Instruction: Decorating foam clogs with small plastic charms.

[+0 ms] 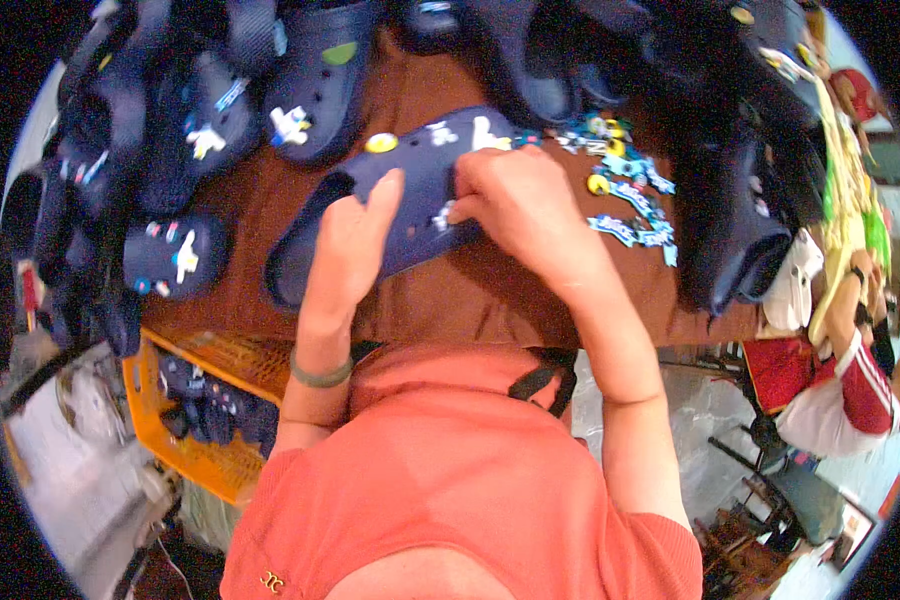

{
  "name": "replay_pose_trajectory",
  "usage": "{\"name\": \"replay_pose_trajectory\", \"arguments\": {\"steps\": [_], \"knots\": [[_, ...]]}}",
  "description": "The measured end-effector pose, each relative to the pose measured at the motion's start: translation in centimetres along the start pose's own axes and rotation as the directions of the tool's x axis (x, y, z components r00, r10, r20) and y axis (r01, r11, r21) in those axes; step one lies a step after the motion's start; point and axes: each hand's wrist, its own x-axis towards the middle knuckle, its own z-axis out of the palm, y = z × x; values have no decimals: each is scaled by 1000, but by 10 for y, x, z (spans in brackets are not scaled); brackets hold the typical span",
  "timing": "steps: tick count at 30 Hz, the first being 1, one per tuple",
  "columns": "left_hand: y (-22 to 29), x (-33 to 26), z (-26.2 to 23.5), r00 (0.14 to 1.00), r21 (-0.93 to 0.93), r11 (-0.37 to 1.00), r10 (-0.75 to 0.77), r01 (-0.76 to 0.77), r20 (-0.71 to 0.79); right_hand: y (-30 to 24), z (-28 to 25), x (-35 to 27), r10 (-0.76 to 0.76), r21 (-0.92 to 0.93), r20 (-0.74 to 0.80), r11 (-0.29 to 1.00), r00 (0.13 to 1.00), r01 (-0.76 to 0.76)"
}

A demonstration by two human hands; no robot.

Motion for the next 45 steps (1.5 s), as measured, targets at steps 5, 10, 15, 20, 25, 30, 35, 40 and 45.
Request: {"name": "replay_pose_trajectory", "arguments": {"steps": [5, 10, 15, 20, 25, 30, 35, 40, 45], "knots": [[13, -2, -7, 982, -315, 930, -175, 188, 69, -5, 13, -23, -28, 30, -148, 999, 989, 33], [19, -2, -4, 972, -438, 872, -236, 217, 11, 0, 29, -59, 45, 131, -297, 991, 954, -6], [23, -2, -3, 958, -463, 850, -287, 251, -8, 60, 12, -81, 343, 104, -472, 937, 812, -335], [14, -3, -5, 955, -415, 863, -289, 287, 59, 102, 9, -83, 296, -97, -416, 926, 860, -366], [-5, -2, 5, 998, -332, 941, -70, 64, -5, 95, 12, -83, 225, -233, -425, 909, 877, -347], [12, -2, 1, 985, -375, 913, -173, 161, 1, 34, 13, -77, 255, 251, -351, 953, 901, -172], [10, 0, 4, 990, -447, 890, -129, 91, -55, -19, 28, -54, -189, 249, -253, 935, 949, 253], [15, -1, -5, 982, -352, 919, -188, 179, 8, -22, 34, -33, -227, 271, -208, 921, 951, 279], [11, -3, -2, 991, -287, 951, -130, 116, -30, -23, 27, -24, -81, 318, -213, 936, 974, 148]]}}
